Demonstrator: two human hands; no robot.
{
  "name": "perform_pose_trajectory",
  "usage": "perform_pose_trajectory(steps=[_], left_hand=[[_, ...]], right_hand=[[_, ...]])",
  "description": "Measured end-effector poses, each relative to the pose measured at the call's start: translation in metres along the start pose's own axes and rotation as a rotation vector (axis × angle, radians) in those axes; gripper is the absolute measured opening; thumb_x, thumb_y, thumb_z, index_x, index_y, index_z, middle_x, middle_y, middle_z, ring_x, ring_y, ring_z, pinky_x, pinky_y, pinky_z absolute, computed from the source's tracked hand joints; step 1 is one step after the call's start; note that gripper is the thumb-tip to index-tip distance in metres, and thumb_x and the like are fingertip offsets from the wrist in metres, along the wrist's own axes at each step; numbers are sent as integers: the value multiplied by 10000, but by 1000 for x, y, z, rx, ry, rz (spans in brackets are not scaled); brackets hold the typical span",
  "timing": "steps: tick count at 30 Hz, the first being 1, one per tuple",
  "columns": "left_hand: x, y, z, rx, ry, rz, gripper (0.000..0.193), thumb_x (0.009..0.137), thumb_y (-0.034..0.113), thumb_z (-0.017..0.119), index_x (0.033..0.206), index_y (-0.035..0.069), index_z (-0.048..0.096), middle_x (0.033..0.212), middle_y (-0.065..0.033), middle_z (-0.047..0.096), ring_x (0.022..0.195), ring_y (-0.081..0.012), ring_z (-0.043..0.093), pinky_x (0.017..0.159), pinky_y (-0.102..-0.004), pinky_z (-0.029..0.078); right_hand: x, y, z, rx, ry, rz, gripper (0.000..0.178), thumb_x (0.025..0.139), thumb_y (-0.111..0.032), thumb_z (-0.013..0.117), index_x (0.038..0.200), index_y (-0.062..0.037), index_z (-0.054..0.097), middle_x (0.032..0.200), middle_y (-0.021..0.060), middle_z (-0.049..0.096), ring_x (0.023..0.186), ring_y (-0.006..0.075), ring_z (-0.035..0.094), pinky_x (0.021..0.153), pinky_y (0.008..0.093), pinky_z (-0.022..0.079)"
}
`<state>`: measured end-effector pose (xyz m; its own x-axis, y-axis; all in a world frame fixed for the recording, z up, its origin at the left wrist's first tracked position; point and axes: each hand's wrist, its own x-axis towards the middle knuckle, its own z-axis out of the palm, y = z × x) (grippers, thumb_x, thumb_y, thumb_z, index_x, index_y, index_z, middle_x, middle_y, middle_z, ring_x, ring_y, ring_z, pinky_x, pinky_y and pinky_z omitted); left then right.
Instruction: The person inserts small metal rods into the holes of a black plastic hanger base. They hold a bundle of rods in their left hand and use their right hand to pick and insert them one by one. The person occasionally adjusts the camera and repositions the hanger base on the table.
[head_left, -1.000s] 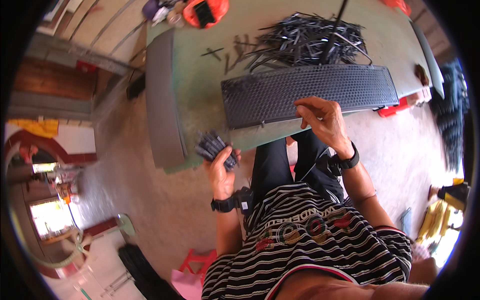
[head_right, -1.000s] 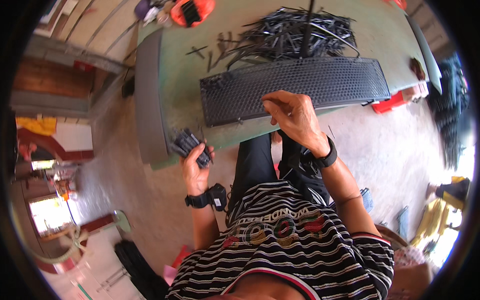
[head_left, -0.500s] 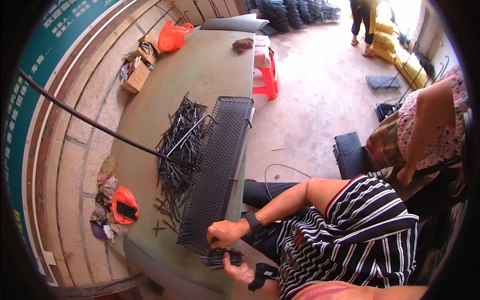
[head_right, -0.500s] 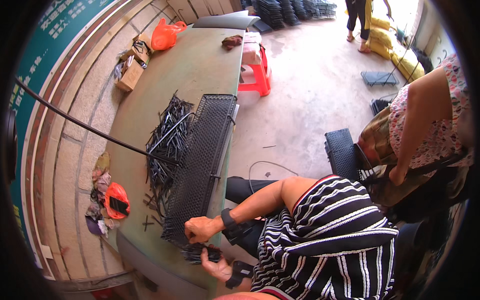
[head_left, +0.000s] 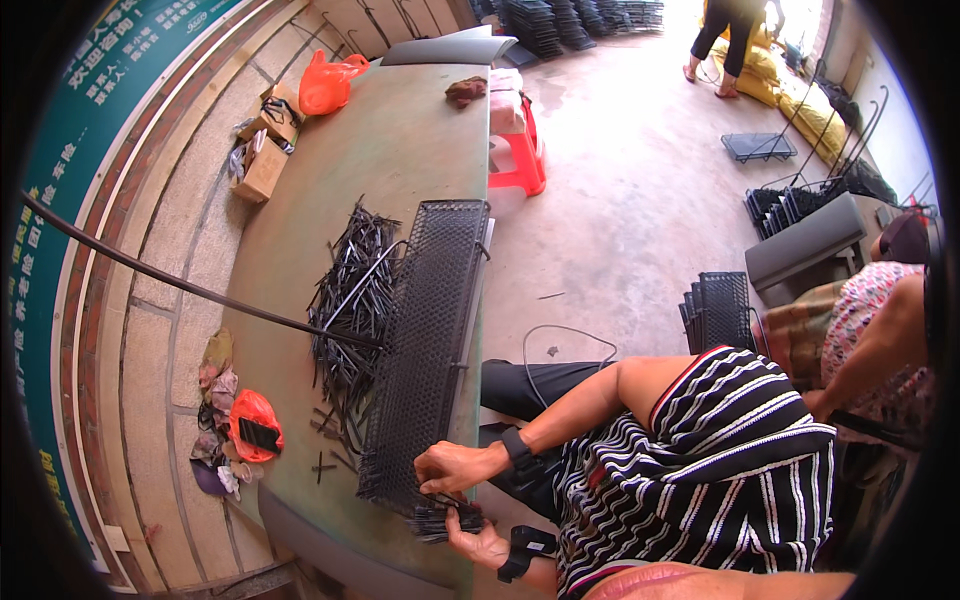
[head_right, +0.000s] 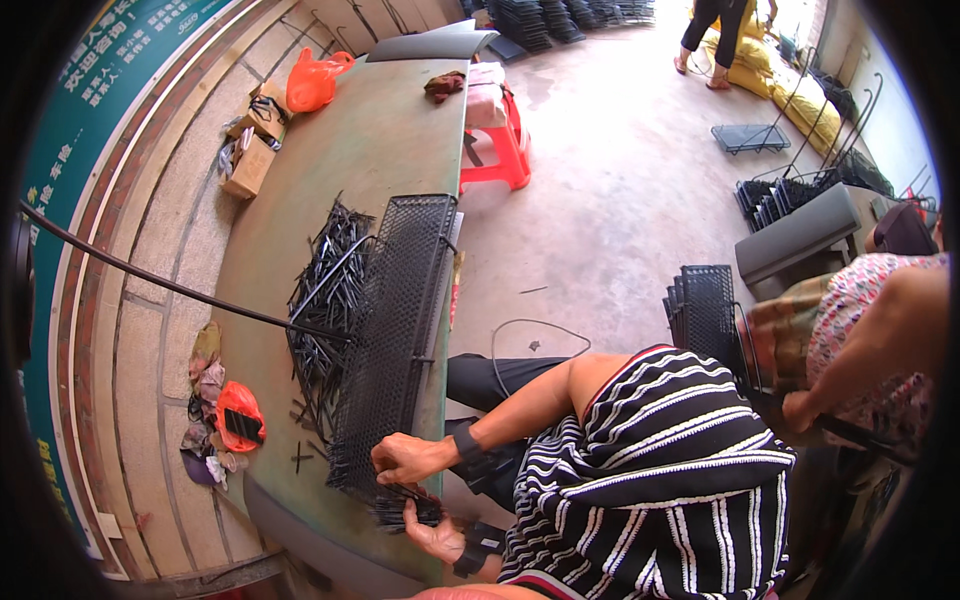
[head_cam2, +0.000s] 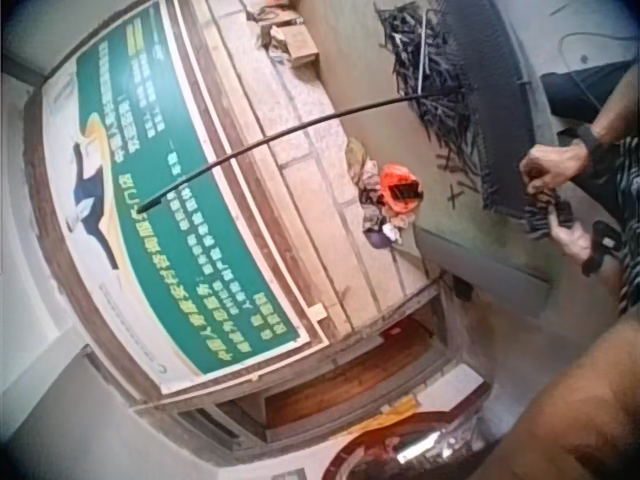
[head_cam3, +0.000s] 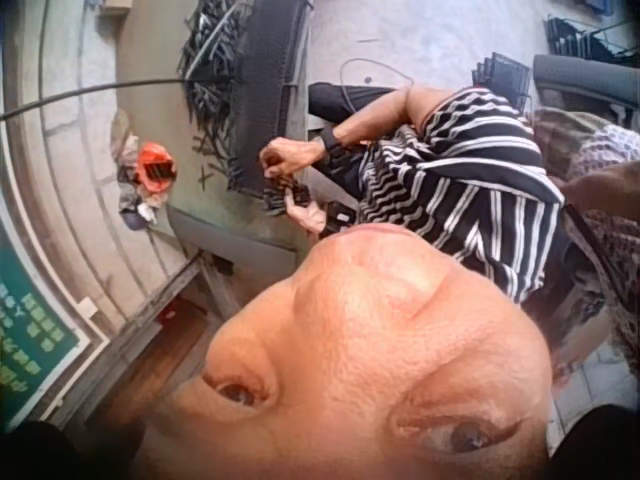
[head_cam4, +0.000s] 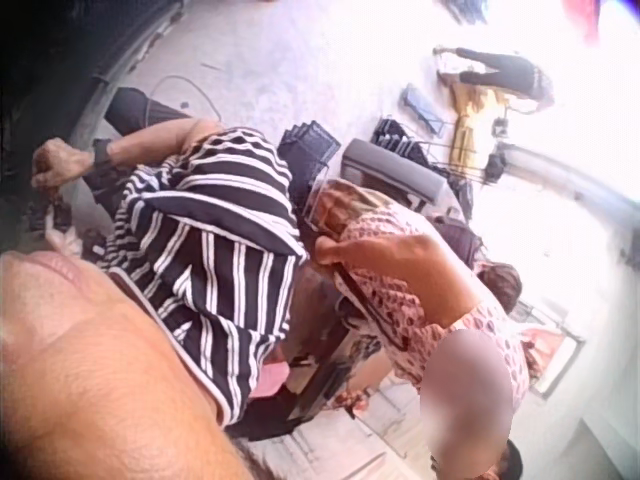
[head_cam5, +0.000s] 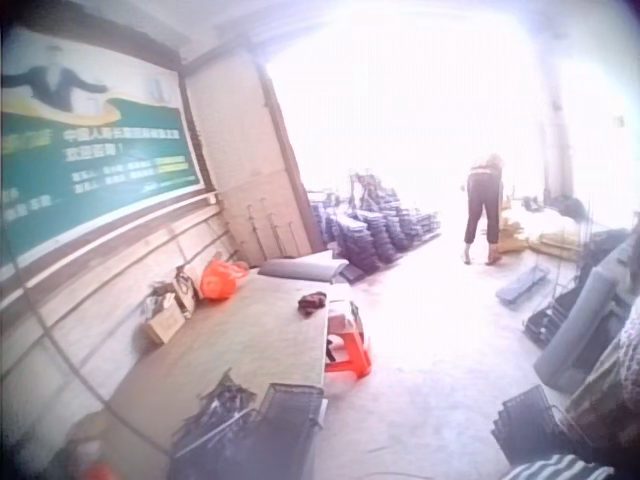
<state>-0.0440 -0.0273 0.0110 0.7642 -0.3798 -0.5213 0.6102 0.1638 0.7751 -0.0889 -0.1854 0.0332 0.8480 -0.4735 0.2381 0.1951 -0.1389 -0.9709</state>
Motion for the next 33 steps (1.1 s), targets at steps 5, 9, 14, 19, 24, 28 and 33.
perform_pose_trajectory(steps=[5, 9, 14, 19, 24, 28, 33], left_hand=[[12, 8, -19, 13, 104, -23, 200, 751, 185, 639, 920, 81, 617, 775, -23, 601, 669, -149, 564, 590, -271, 427], [0, 20, -9, -84, 241, 91, 179, 743, 43, 630, 913, -1, 594, 807, -68, 593, 663, -188, 566, 572, -293, 480], [-3, 19, -23, -243, 210, 33, 150, 758, -1, 650, 895, 18, 590, 840, -87, 602, 668, -213, 614, 576, -301, 527], [5, 7, -37, -387, 260, 75, 133, 741, 16, 649, 856, -32, 604, 761, -112, 632, 630, -224, 636, 493, -305, 507], [9, 23, -31, -383, 313, 122, 110, 725, -3, 640, 820, -43, 601, 741, -113, 625, 613, -223, 633, 487, -304, 500], [14, 22, -43, -288, 326, 133, 199, 717, 36, 666, 894, -43, 624, 842, -125, 650, 675, -240, 648, 559, -329, 533], [11, 25, -40, -307, 356, 113, 155, 721, -16, 633, 874, -36, 614, 814, -130, 645, 653, -239, 643, 527, -328, 517]], right_hand=[[10, -24, -10, 369, -66, 143, 157, 862, -120, 577, 831, 10, 493, 630, 42, 549, 509, 104, 558, 453, 256, 466], [20, -21, -21, 378, -20, 213, 122, 854, -86, 594, 888, -7, 509, 705, 45, 571, 564, 95, 565, 466, 244, 473], [20, -24, -42, 244, 18, 282, 93, 853, -45, 579, 902, -5, 510, 718, 82, 604, 533, 110, 564, 464, 227, 461], [20, -20, -59, 155, -2, 221, 72, 857, -19, 561, 911, -10, 513, 731, 98, 622, 514, 106, 553, 467, 198, 441], [33, -36, -54, 132, -10, 212, 49, 873, -52, 553, 871, -18, 518, 731, 85, 606, 513, 99, 531, 475, 199, 430], [42, -35, -52, 163, 3, 251, 78, 854, -28, 567, 906, 1, 517, 753, 118, 629, 541, 134, 582, 500, 225, 474], [54, -19, -50, 142, -26, 251, 67, 861, -5, 557, 905, 8, 509, 740, 104, 625, 558, 112, 591, 515, 207, 480]])
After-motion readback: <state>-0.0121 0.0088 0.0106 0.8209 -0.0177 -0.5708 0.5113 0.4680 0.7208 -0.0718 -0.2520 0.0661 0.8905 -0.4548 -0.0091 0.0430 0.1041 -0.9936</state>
